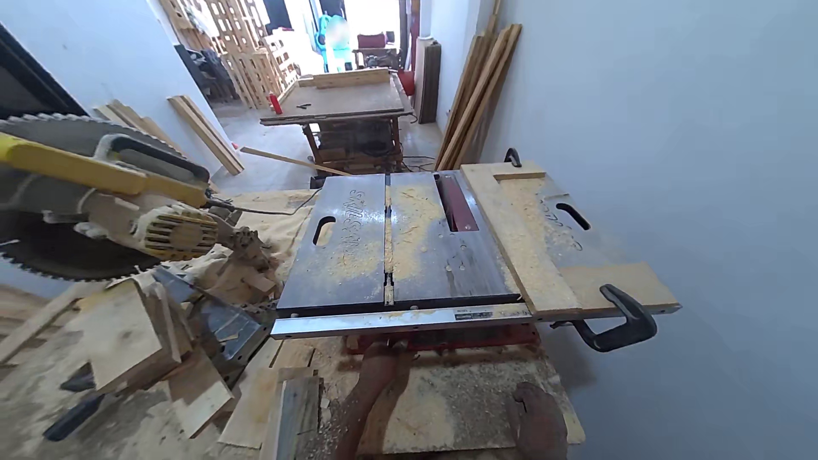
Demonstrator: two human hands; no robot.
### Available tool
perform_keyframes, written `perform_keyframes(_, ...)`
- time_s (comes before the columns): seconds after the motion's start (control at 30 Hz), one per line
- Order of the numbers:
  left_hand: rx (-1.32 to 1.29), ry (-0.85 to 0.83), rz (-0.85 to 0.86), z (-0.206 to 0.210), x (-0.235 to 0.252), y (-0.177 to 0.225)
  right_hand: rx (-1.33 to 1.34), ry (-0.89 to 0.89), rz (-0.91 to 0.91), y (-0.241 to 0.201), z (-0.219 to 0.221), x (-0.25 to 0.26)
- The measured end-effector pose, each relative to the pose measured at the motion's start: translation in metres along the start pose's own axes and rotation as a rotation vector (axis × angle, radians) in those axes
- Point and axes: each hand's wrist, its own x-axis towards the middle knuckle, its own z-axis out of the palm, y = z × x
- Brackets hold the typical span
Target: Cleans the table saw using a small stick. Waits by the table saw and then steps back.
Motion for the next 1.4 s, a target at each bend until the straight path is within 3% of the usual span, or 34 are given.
perform_keyframes(1.4, 0.035, -0.020, -0.029, -0.0039, -0.0056, -0.0031, 0.007, -0.013, 0.001, 0.0019, 0.0014, -0.0008)
